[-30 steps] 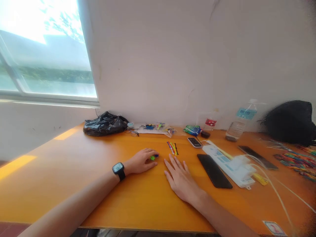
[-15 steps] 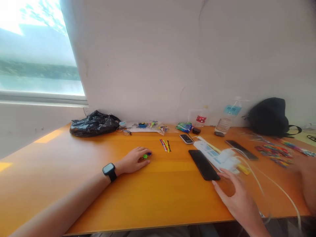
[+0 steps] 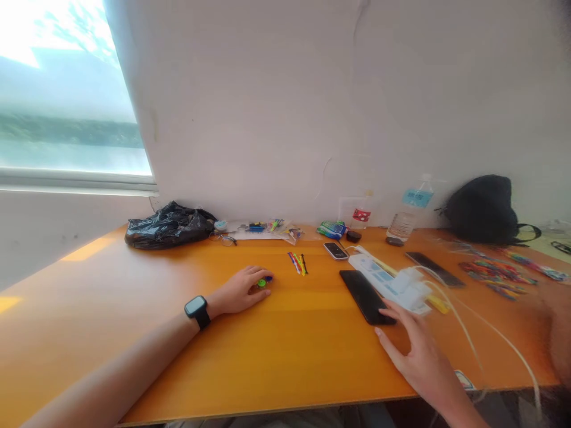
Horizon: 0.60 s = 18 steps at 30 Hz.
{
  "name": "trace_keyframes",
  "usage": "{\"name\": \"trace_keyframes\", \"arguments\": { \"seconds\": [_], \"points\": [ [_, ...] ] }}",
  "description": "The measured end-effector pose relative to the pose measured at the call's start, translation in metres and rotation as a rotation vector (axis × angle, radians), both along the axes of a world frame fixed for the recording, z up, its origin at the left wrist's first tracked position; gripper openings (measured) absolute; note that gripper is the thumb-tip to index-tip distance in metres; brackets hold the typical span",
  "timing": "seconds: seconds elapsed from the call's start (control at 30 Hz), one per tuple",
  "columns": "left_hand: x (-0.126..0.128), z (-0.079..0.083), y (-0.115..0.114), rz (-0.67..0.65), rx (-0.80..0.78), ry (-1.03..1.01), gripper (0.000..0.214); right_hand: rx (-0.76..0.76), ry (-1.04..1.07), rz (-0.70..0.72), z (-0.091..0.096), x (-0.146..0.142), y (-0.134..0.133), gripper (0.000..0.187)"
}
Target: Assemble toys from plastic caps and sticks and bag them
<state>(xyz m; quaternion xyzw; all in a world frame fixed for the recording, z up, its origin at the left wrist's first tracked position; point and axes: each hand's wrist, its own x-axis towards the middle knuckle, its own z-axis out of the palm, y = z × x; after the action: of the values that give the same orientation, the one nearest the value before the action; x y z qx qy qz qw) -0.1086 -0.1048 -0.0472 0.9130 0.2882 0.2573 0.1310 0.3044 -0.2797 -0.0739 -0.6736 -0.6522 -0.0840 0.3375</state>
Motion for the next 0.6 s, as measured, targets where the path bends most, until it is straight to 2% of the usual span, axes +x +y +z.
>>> {"name": "trace_keyframes", "arguments": {
  "seconds": [0.13,0.2,0.23,0.3,0.37,0.43,0.53,0.6],
  "points": [
    [0.0,-0.002,0.001,0.006,0.001,-0.008,0.034,0.172,-0.04,0.012,0.0,-0.015,-0.005,0.047],
    [0.0,-0.002,0.001,0.003,0.007,-0.007,0.033,0.163,-0.104,0.084,-0.002,-0.031,-0.008,0.044],
    [0.0,-0.002,0.001,0.0,0.01,-0.009,0.033,0.117,-0.129,0.122,-0.002,-0.041,-0.009,0.044],
    [0.0,-0.002,0.001,-0.006,0.014,-0.016,0.033,-0.072,-0.174,0.239,-0.001,-0.064,-0.011,0.048],
    [0.0,-0.001,0.002,-0.007,0.012,-0.017,0.033,-0.283,-0.201,0.366,0.004,-0.088,-0.009,0.056],
    [0.0,-0.002,0.002,-0.001,0.011,-0.013,0.033,-0.427,-0.213,0.446,0.011,-0.109,-0.002,0.061],
    [0.0,-0.004,0.003,-0.003,0.012,-0.015,0.033,-0.519,-0.229,0.491,0.019,-0.135,0.018,0.067],
    [0.0,-0.006,0.003,-0.012,0.012,-0.03,0.034,-0.494,-0.241,0.439,0.021,-0.15,0.036,0.072]
  ]
}}
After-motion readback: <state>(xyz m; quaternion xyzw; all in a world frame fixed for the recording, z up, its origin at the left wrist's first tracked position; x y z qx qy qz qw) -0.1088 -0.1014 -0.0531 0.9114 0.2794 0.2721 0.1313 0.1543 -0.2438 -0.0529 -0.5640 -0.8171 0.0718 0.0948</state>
